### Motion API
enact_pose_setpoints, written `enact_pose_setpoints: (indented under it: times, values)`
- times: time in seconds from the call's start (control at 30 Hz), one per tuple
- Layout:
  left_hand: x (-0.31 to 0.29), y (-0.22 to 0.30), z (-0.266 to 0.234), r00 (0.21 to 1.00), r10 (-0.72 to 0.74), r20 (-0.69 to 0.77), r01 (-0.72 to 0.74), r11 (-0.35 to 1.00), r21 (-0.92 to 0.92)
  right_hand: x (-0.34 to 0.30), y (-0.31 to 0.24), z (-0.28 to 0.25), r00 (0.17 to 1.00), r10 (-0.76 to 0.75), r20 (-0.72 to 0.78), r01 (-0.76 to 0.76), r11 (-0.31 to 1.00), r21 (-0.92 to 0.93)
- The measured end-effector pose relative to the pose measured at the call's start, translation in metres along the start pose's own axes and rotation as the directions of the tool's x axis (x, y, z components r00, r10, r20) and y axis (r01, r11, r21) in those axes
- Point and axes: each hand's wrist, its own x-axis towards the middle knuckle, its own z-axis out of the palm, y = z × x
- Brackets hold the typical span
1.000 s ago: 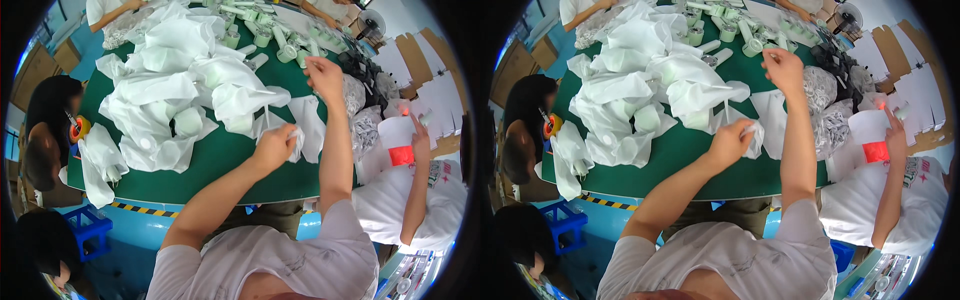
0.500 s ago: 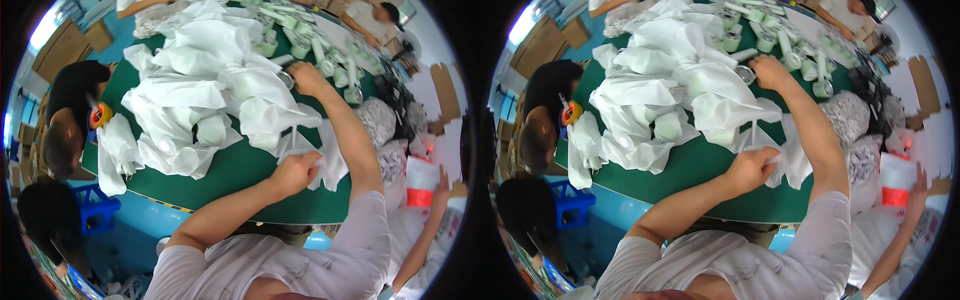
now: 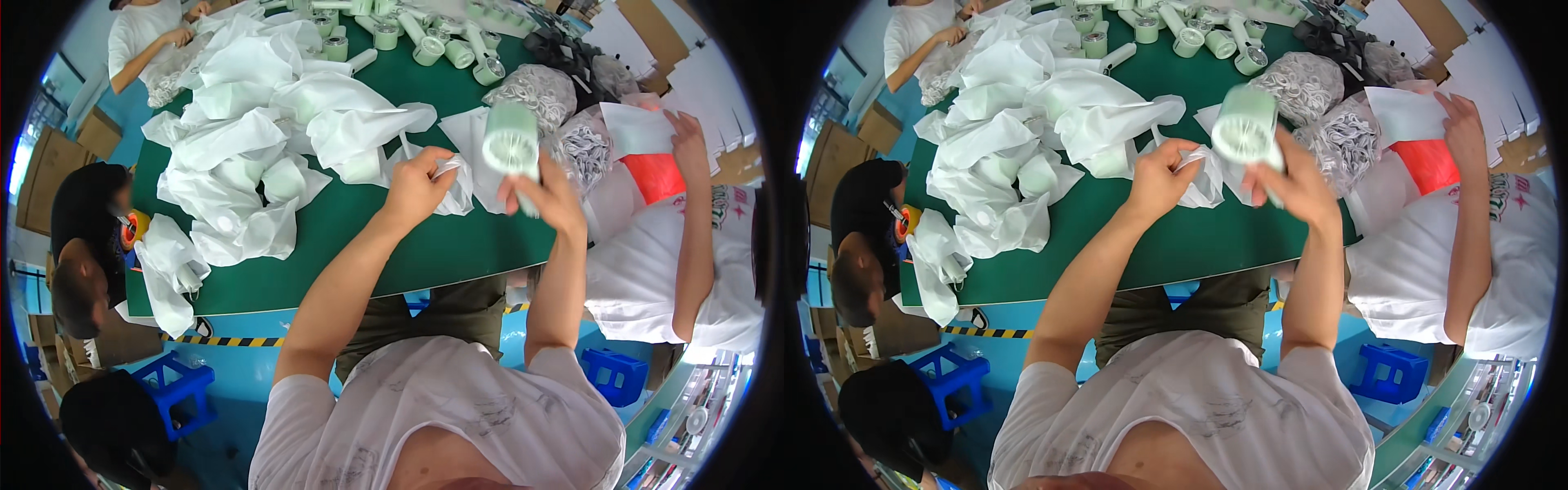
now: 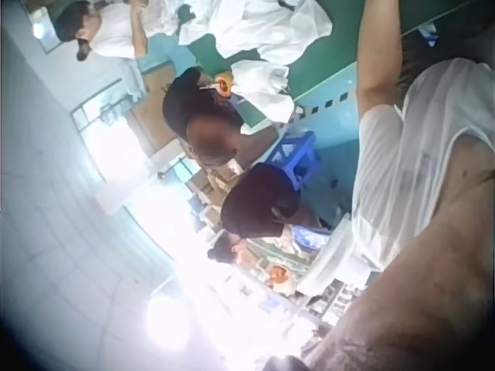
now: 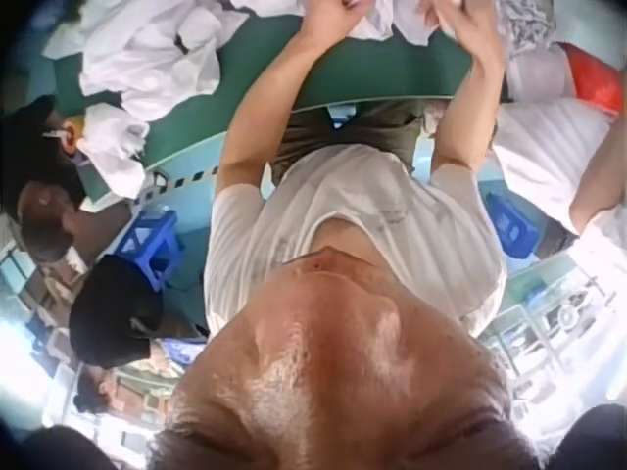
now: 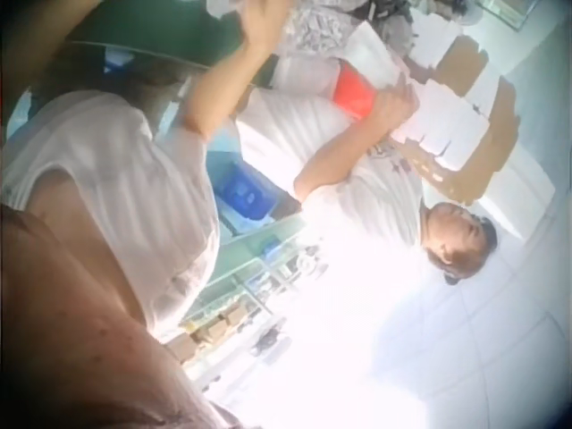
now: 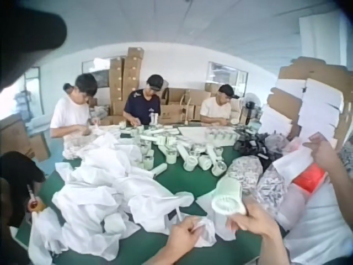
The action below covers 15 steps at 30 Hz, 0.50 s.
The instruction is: Wrap small portable fans in white protective pouches and organize them for shipping on a factory assembly table.
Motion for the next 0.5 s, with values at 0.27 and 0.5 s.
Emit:
enact_pose_setpoints:
  times: [0.27,0.5]
  values:
    - [0.007,0.023,-0.020,0.948,-0.156,0.279,0.210,0.962,-0.173,-0.039,0.007,0.022,0.967,0.144,0.212,-0.033,0.891,-0.453]
    - [0.009,0.039,-0.037,0.937,-0.106,0.333,0.127,0.991,-0.041,-0.036,0.013,0.028,0.964,0.008,0.264,0.140,0.830,-0.539]
